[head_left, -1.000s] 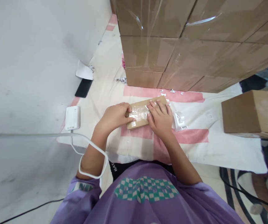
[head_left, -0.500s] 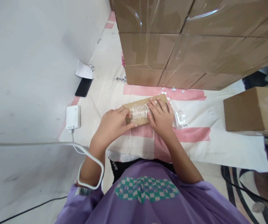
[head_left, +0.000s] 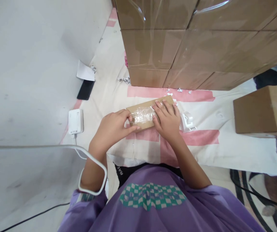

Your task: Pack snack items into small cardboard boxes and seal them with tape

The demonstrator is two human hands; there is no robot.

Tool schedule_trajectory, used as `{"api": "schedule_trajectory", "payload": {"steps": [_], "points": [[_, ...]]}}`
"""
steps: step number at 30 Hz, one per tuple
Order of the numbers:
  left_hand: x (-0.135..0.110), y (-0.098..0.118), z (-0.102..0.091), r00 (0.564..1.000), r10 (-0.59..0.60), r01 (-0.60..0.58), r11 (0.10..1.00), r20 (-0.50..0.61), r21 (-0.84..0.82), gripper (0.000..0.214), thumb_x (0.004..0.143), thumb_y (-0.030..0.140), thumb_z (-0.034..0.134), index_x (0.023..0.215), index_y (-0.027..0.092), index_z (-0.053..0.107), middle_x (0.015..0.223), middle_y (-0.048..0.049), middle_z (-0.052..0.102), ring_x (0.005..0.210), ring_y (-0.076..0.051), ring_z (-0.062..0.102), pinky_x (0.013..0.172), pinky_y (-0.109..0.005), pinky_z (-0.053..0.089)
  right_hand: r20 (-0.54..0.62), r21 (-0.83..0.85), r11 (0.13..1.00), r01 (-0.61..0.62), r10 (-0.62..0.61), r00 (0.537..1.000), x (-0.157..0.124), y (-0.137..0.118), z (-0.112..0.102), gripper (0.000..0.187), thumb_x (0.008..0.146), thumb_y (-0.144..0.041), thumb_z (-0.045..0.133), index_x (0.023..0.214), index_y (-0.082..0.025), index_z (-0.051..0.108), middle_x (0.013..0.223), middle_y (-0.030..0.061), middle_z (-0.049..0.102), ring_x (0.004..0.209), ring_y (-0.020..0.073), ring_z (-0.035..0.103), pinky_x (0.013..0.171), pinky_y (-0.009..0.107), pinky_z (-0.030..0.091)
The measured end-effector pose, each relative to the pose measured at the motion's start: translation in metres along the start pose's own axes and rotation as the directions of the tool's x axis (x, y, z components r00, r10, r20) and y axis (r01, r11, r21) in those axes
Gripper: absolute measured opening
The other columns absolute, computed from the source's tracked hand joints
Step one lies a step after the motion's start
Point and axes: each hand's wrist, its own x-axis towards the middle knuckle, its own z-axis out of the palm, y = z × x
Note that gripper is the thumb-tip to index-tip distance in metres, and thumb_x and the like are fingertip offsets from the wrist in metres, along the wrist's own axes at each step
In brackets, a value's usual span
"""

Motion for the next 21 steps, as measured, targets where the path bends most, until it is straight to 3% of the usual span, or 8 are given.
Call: {"api": "schedule_trajectory", "payload": {"steps": [12, 21], "points": [[0.025, -0.001, -0.005, 0.990, -0.058, 0.053, 0.998, 0.127, 0.046, 0.028, 0.082, 0.041, 0.075, 0.090, 0.023, 0.056, 0.098, -0.0014, 0.071, 0.085, -0.023, 0.066, 0.068, -0.031, 0.038, 0.004, -0.022, 1.000, -0.005, 0.005, 1.000, 0.001, -0.002, -0.002, 0.040, 0.105, -0.035, 0.043, 0.137, -0.022, 0.063, 0.150, 0.0061, 0.059, 0.144, 0.0303, 0.046, 0.122, 0.054, 0.022], [0.029, -0.007, 0.001, 0.985, -0.110, 0.098, 0.991, 0.130, 0.094, 0.025, 0.082, 0.040, 0.073, 0.091, 0.024, 0.055, 0.103, -0.0007, 0.071, 0.086, -0.024, 0.067, 0.067, -0.033, 0.038, 0.015, -0.027, 1.000, -0.008, 0.009, 1.000, 0.001, -0.002, -0.003, 0.040, 0.105, -0.035, 0.043, 0.137, -0.022, 0.063, 0.150, 0.0068, 0.059, 0.145, 0.0302, 0.045, 0.122, 0.054, 0.022]]}}
